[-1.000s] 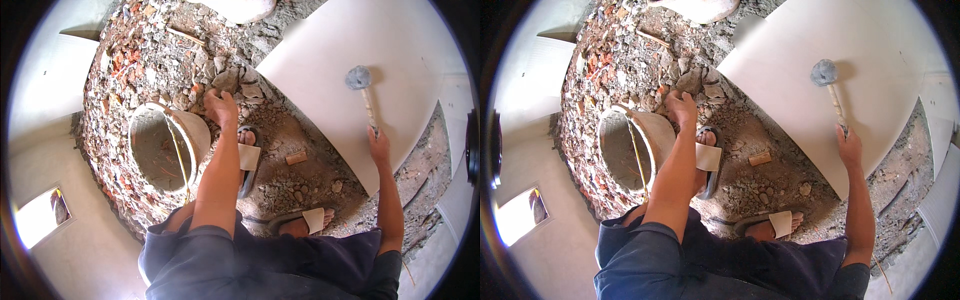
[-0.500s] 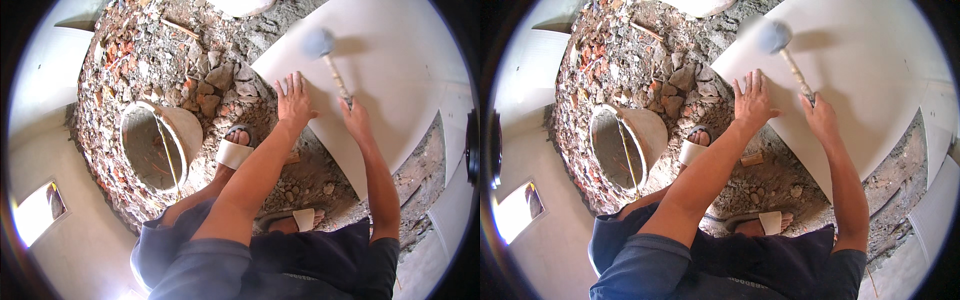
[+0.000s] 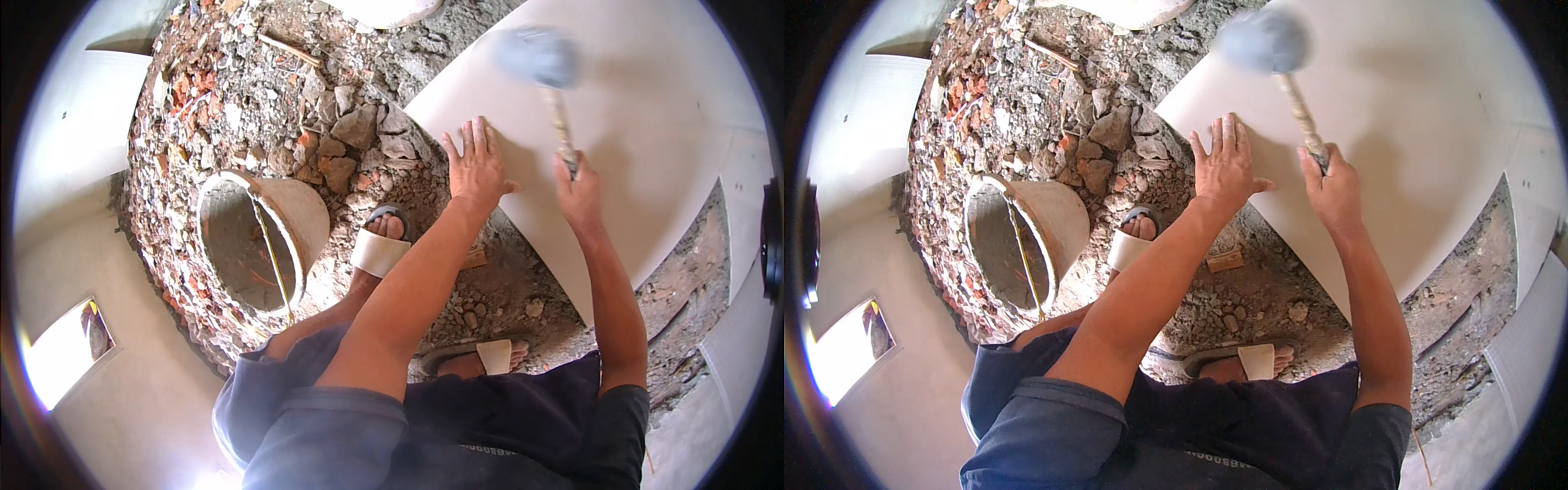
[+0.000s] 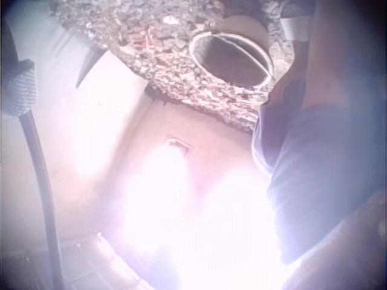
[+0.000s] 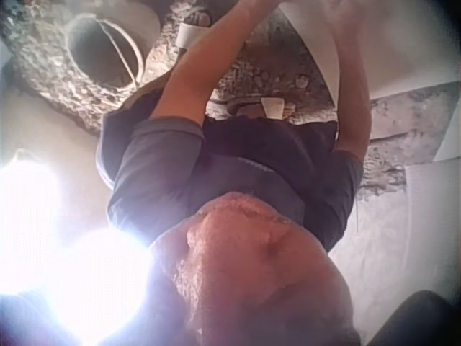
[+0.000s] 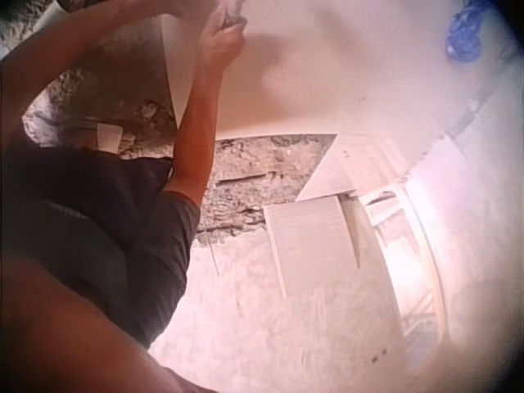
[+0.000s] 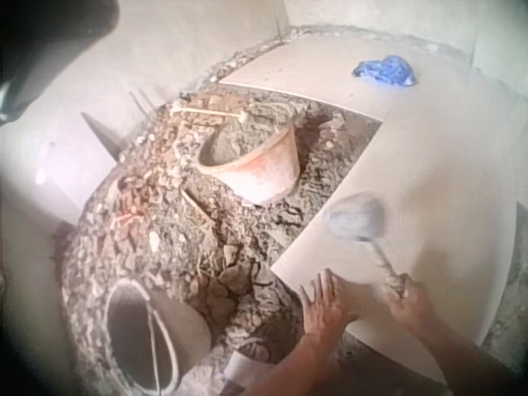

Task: The person places a large white tile onto a prepared floor surface and uses a rubber mallet to tap it into place. They then spread cement on the floor using a trowel.

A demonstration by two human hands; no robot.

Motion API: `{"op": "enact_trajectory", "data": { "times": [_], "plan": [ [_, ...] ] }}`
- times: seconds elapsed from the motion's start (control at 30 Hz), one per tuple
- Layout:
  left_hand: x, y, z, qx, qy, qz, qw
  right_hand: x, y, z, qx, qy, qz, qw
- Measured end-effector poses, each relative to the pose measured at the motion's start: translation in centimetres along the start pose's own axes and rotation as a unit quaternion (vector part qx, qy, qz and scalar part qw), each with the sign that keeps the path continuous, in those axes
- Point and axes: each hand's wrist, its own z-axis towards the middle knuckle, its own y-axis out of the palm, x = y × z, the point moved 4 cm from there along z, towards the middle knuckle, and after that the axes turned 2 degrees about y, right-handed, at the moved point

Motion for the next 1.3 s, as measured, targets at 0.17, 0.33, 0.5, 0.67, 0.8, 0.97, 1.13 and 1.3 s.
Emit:
{"op": "enact_trajectory", "data": {
  "times": [0.17,0.33,0.5,0.67,0.8,0.97,1.13,1.3],
  "plan": [
    [0.1,0.0,-0.1,-0.011,-0.004,0.011,1.0,-0.4,-0.7,-0.3,0.018,-0.009,-0.007,1.0],
    [0.2,-0.2,-0.1,0.009,-0.004,0.009,1.0,-0.1,-1.0,-1.0,0.013,-0.009,-0.007,1.0],
    [0.2,-0.3,-0.1,-0.012,-0.005,0.023,1.0,0.8,-1.9,-1.6,0.026,0.011,0.028,0.999],
    [0.4,-0.3,0.1,-0.023,-0.011,0.026,0.999,2.2,-2.3,-3.2,-0.005,0.038,-0.06,0.997],
    [0.5,-0.3,0.2,-0.025,-0.015,0.045,0.999,2.1,-2.3,-3.4,0.03,0.032,0.012,0.999],
    [0.1,-0.1,0.4,-0.005,-0.001,0.114,0.993,0.8,-4.7,-3.6,0.005,0.019,-0.076,0.997],
    [0.0,1.2,1.0,-0.036,0.013,0.134,0.99,3.8,-10.1,-10.7,0.081,0.046,0.047,0.994],
    [0.3,1.3,1.1,-0.034,-0.002,0.081,0.996,8.3,-8.2,-18.4,0.099,0.145,-0.034,0.984]
  ]
}}
